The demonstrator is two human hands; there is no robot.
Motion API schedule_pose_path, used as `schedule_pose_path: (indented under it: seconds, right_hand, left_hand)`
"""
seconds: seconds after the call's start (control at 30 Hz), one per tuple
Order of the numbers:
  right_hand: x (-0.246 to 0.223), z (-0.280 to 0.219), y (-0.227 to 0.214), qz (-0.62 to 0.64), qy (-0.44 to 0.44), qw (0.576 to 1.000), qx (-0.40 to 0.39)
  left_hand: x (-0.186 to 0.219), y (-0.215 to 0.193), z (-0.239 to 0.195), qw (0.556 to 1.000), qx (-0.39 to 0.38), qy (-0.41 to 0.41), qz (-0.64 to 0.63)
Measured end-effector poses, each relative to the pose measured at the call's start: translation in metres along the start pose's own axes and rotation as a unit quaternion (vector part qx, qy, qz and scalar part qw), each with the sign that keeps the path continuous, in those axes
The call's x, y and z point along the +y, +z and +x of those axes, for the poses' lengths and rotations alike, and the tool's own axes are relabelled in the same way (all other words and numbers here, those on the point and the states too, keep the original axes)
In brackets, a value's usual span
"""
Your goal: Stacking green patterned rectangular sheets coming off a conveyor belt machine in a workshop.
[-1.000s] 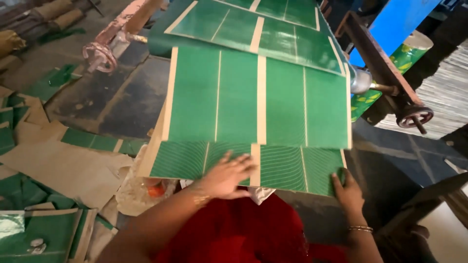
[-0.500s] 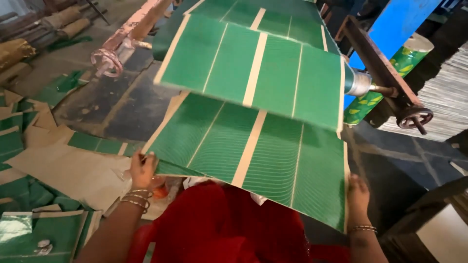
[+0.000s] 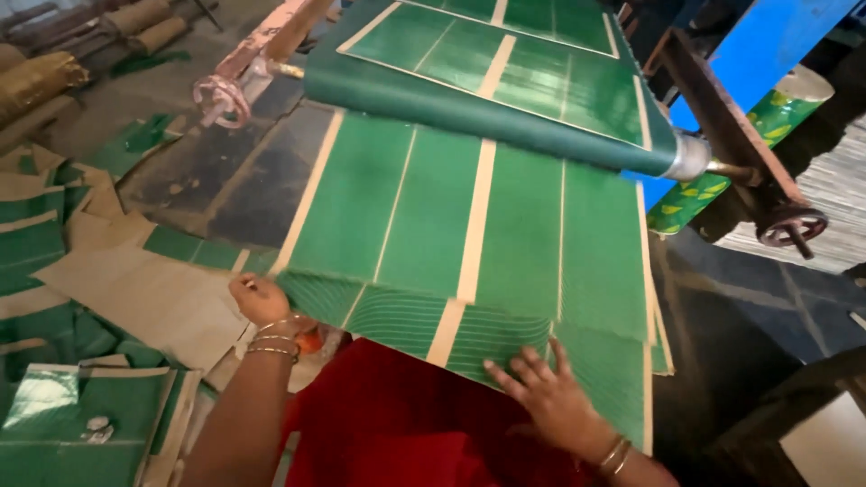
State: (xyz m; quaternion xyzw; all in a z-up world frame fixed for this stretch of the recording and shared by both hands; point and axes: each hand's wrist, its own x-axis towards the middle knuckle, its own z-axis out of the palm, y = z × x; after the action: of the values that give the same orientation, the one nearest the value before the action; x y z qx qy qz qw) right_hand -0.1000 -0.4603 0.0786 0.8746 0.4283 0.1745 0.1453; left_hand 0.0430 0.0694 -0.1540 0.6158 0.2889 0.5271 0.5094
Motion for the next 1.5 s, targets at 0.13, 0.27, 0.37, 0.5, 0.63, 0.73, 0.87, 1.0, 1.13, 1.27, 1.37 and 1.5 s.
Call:
schedule_pose_path:
  seconds: [0.13, 0.27, 0.37, 0.5, 0.63, 0.73, 0.87, 1.0, 1.13, 1.27, 1.37, 1.5]
  right_hand:
    - [0.031, 0.006, -0.002, -0.066, 0.130, 0.971, -0.190]
    - [0.059, 0.019, 0.011, 0.038, 0.216, 0.947, -0.235]
    - [0.063, 0.018, 0.006, 0.054, 0.235, 0.950, -0.199]
    - [0.092, -0.037, 0.071, 0.085, 0.340, 0.936, -0.041]
    - [0.160, -0.160, 0.226, 0.033, 0.583, 0.792, 0.179]
    - [0.169, -0.169, 0.211, 0.330, 0.750, 0.511, 0.260]
    - [0.164, -0.161, 0.198, 0.360, 0.656, 0.583, 0.316]
    - [0.151, -0.138, 0.166, 0.515, 0.628, 0.450, 0.371]
    - [0.153, -0.135, 0.169, 0.517, 0.634, 0.455, 0.352]
    - [0.156, -0.135, 0.177, 0.480, 0.612, 0.521, 0.351]
    - [0.154, -0.127, 0.157, 0.444, 0.685, 0.501, 0.286]
    - [0.152, -0.124, 0.149, 0.540, 0.694, 0.356, 0.318]
  left_hand:
    - [0.106, -0.029, -0.002, 0.995, -0.094, 0.001, -0.023]
    - [0.104, -0.028, -0.021, 0.932, -0.211, 0.244, 0.166]
    - [0.116, -0.021, -0.022, 0.959, -0.248, 0.053, 0.125]
    - [0.083, -0.013, -0.010, 0.961, -0.235, 0.009, 0.147]
    - [0.008, 0.019, 0.003, 0.930, -0.139, -0.331, -0.077]
    - [0.113, -0.001, -0.007, 0.854, -0.158, -0.447, -0.215]
    - [0.159, -0.013, -0.009, 0.845, -0.145, -0.443, -0.261]
    - [0.158, -0.013, -0.002, 0.855, -0.172, -0.396, -0.288]
    - [0.093, 0.002, -0.001, 0.853, -0.269, -0.322, -0.311]
    - [0.045, 0.019, -0.008, 0.907, -0.305, -0.207, -0.203]
    - [0.069, 0.017, -0.011, 0.894, -0.296, -0.256, -0.217]
    - [0.139, -0.003, -0.014, 0.873, -0.283, -0.357, -0.176]
